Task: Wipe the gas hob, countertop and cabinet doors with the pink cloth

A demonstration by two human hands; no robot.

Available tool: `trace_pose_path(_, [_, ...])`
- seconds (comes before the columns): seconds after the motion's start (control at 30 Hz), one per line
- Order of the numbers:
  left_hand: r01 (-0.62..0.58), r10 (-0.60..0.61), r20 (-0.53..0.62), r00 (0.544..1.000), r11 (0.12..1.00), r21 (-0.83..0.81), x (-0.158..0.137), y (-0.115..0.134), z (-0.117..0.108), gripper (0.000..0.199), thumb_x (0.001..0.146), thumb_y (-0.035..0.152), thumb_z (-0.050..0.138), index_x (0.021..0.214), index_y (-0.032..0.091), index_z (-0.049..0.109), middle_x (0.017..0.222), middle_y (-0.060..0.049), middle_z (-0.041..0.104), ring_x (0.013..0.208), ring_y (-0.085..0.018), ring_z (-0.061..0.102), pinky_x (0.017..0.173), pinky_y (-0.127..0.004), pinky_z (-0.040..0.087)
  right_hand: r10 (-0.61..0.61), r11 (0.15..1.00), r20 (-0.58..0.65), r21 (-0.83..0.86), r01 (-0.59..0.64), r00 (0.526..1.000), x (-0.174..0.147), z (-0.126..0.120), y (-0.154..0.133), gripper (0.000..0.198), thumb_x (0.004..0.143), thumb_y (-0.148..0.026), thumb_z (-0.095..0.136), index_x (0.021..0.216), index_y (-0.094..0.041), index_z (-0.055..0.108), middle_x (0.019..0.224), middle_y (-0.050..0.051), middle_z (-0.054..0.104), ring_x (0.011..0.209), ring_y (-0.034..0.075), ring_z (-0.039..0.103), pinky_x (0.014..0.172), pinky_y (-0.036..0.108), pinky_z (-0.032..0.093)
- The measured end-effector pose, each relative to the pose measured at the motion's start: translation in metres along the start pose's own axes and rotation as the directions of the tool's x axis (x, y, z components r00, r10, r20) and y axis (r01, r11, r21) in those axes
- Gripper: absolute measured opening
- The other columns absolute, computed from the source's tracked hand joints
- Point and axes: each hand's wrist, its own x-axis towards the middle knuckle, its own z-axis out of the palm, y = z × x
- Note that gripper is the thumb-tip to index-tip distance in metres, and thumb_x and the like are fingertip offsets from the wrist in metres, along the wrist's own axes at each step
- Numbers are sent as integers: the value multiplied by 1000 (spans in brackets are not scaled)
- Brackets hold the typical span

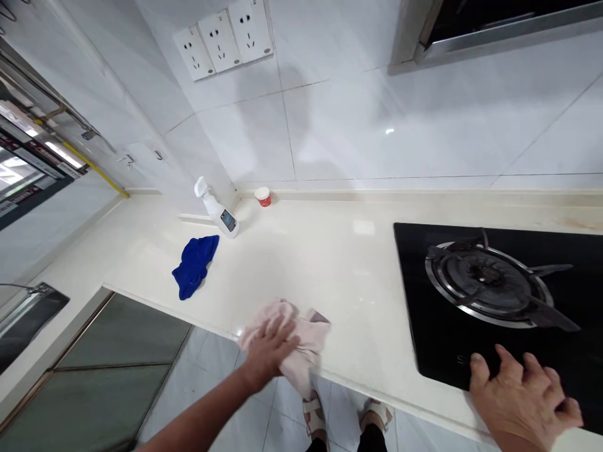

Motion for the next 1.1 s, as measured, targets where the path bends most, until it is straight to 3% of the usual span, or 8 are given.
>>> trace_pose_path(0.07, [127, -133, 106, 985, 990, 60, -23, -46, -17, 78, 79, 56, 73, 149, 37, 44, 162, -6, 38, 154, -32, 24, 125, -52, 17, 29, 999, 2, 44, -29, 1000, 1, -1, -1, 68, 92, -57, 18, 143, -25, 49, 147, 19, 44, 145, 33, 25, 106, 55, 17])
trace_pose_path(0.2, [383, -432, 231, 871, 895, 229, -57, -115, -54, 96, 71, 46, 81, 155, 33, 36, 167, -10, 23, 156, -35, 16, 124, -53, 20, 24, 997, -8, 75, -23, 1000, 0, -3, -3, 68, 94, -58, 19, 138, -21, 55, 148, 21, 44, 145, 34, 24, 106, 56, 17])
trace_pose_path(0.37, [449, -515, 199, 834, 842, 299, -65, -117, -57, 103, 66, 24, 78, 157, 30, 31, 168, -10, 19, 155, -42, 12, 120, -63, 25, -22, 995, -42, 94, 26, 999, -2, -10, -10, 70, 98, -58, 18, 134, -13, 57, 150, 22, 42, 146, 34, 25, 111, 57, 20])
trace_pose_path(0.47, [392, -450, 163, 878, 872, 292, -50, -83, -40, 101, 65, 22, 78, 156, 32, 34, 167, -6, 24, 155, -42, 12, 120, -63, 25, -16, 997, -40, 77, 19, 999, -1, -14, -15, 64, 99, -53, 23, 136, -12, 56, 151, 22, 40, 146, 35, 25, 113, 59, 20])
trace_pose_path(0.63, [121, -135, 109, 985, 984, 129, 2, -2, -10, 87, 74, 34, 77, 152, 35, 40, 165, -4, 30, 155, -39, 17, 121, -61, 23, -36, 997, -69, 63, 41, 997, 1, -15, -18, 59, 99, -49, 29, 137, -12, 54, 152, 20, 40, 146, 36, 25, 115, 63, 21])
trace_pose_path(0.87, [-163, 167, -87, 982, 985, 58, 92, 138, 24, 52, 94, 29, 54, 146, 32, 48, 163, -4, 36, 154, -35, 23, 118, -59, 32, -21, 992, -60, 123, 28, 998, 2, -18, -21, 55, 98, -45, 33, 137, -12, 53, 152, 21, 39, 147, 36, 22, 115, 66, 18])
trace_pose_path(1.0, [-85, 87, -169, 982, 996, 18, 130, 220, 40, 49, 92, 29, 58, 140, 22, 52, 162, -14, 35, 153, -39, 24, 117, -61, 33, -13, 973, -1, 230, 13, 1000, 5, -20, -20, 55, 98, -45, 33, 138, -13, 53, 154, 20, 36, 149, 36, 17, 116, 66, 14])
trace_pose_path(1.1, [44, -53, -165, 985, 997, -56, 138, 249, 41, 71, 77, 36, 76, 141, 16, 50, 163, -22, 29, 153, -44, 19, 118, -68, 29, -34, 930, 44, 367, 15, 998, 8, -29, -8, 56, 97, -49, 32, 135, -14, 55, 154, 19, 34, 149, 37, 17, 117, 67, 14])
